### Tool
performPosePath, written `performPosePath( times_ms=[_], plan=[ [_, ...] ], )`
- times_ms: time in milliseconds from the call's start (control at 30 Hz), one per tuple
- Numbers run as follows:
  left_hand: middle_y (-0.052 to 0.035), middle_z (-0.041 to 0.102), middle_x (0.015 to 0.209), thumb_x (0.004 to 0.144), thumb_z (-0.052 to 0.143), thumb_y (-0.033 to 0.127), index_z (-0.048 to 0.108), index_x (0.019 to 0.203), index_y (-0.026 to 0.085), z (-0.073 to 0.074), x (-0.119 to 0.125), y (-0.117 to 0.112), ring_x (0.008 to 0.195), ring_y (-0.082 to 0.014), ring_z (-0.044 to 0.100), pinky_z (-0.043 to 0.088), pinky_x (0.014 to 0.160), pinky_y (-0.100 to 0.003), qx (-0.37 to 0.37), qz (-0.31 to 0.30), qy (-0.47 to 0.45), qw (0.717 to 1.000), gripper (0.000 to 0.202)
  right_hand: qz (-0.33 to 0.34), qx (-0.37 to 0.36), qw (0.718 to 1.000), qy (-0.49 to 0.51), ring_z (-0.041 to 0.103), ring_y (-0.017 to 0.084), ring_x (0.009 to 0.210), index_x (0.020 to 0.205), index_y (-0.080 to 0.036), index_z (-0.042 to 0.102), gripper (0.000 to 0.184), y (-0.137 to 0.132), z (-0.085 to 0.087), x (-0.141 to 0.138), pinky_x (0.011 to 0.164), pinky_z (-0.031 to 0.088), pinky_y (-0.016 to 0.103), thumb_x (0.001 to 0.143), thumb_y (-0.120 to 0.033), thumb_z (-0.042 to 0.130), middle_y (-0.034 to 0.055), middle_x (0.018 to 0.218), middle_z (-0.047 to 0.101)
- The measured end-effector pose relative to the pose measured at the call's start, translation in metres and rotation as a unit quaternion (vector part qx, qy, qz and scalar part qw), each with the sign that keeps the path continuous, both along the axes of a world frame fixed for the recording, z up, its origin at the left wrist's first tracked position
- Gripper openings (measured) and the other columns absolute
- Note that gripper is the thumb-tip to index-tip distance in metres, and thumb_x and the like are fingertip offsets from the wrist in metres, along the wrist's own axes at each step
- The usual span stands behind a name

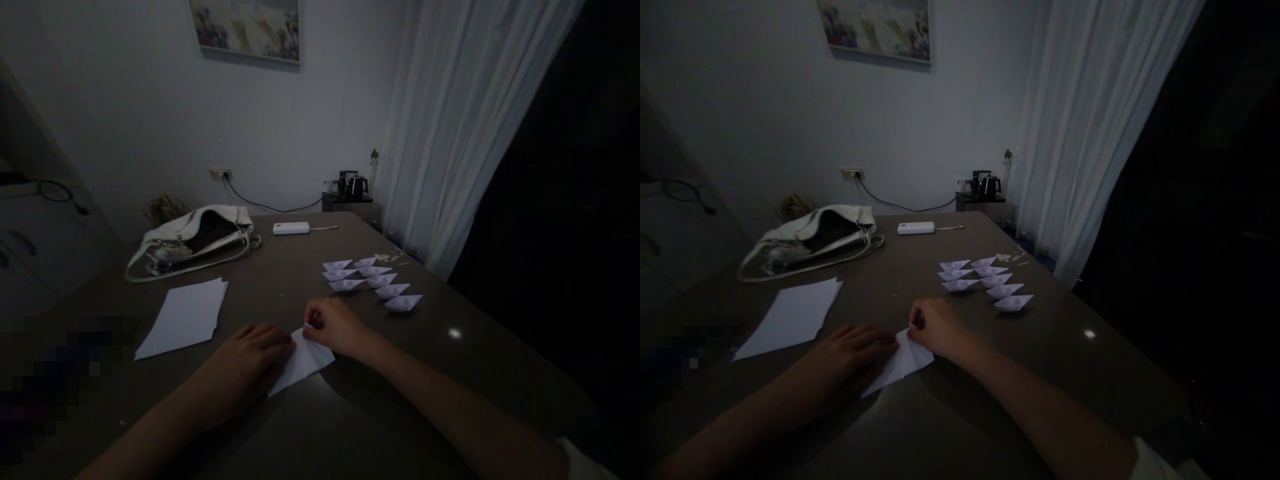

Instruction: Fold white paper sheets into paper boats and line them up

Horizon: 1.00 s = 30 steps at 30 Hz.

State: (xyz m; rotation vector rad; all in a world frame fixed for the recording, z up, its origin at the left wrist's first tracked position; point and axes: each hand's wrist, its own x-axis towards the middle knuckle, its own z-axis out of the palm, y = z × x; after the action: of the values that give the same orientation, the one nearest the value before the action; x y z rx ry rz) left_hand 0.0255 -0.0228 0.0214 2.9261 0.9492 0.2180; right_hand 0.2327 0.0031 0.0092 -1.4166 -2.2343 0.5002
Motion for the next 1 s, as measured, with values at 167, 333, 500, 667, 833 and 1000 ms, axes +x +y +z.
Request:
performPosePath(
  times_ms=[167,333,500,667,833,1000],
  plan=[
    [-0.0027,0.059,0.119,0.091,0.044,0.021,0.054,0.119,0.027,0.0,-0.001,0.0,0.106,-0.0208,0.052,0.036,0.088,-0.037,-0.005,-0.001,0.0,1.0,0.031,0.131,0.04,0.99,0.021,0.056,0.009,0.067,0.078,-0.016,0.059,0.005,0.0,0.004,0.002,0.06,0.038,0.019,0.074,-0.012,0.059,0.0002,0.075,0.063],
    [-0.0019,0.06,0.118,0.091,0.045,0.022,0.055,0.117,0.028,0.001,-0.001,0.0,0.103,-0.0207,0.054,0.036,0.086,-0.037,0.004,-0.001,0.002,1.0,0.029,0.197,0.05,0.979,-0.015,0.052,0.009,0.067,0.074,-0.016,0.057,0.007,-0.002,0.012,0.007,0.06,0.037,0.019,0.071,-0.01,0.06,0.0,0.076,0.059],
    [-0.0028,0.059,0.122,0.091,0.042,0.018,0.054,0.118,0.025,-0.001,0.0,0.0,0.105,-0.0216,0.054,0.035,0.086,-0.037,0.025,-0.009,0.012,1.0,0.031,0.146,0.01,0.988,0.039,0.055,0.009,0.067,0.076,-0.016,0.056,0.007,0.0,0.01,0.005,0.06,0.039,0.019,0.074,-0.01,0.057,-0.0004,0.074,0.061],
    [-0.0022,0.057,0.126,0.09,0.042,0.016,0.048,0.125,0.027,-0.004,-0.002,0.001,0.107,-0.0209,0.053,0.035,0.088,-0.037,0.017,-0.024,0.012,0.999,0.037,-0.011,-0.031,0.997,0.068,0.053,0.01,0.06,0.082,-0.014,0.06,0.019,0.006,-0.002,0.004,0.052,0.034,0.02,0.07,-0.024,0.07,0.0011,0.07,0.06],
    [-0.0017,0.054,0.129,0.089,0.042,0.015,0.046,0.128,0.031,-0.005,-0.004,0.002,0.108,-0.0214,0.052,0.035,0.087,-0.037,0.024,-0.034,0.012,0.999,0.041,-0.047,-0.063,0.997,0.028,0.053,0.011,0.062,0.081,-0.013,0.064,0.026,0.006,-0.002,0.007,0.052,0.033,0.021,0.062,-0.027,0.076,0.0021,0.07,0.061],
    [-0.0033,0.056,0.125,0.088,0.043,0.014,0.047,0.126,0.03,-0.005,-0.003,0.001,0.106,-0.0227,0.052,0.035,0.086,-0.038,0.02,-0.023,0.019,0.999,0.041,-0.078,-0.07,0.994,0.009,0.054,0.011,0.061,0.074,-0.013,0.064,0.019,0.004,0.002,0.007,0.052,0.033,0.021,0.064,-0.026,0.074,0.0033,0.07,0.062]
  ],
)
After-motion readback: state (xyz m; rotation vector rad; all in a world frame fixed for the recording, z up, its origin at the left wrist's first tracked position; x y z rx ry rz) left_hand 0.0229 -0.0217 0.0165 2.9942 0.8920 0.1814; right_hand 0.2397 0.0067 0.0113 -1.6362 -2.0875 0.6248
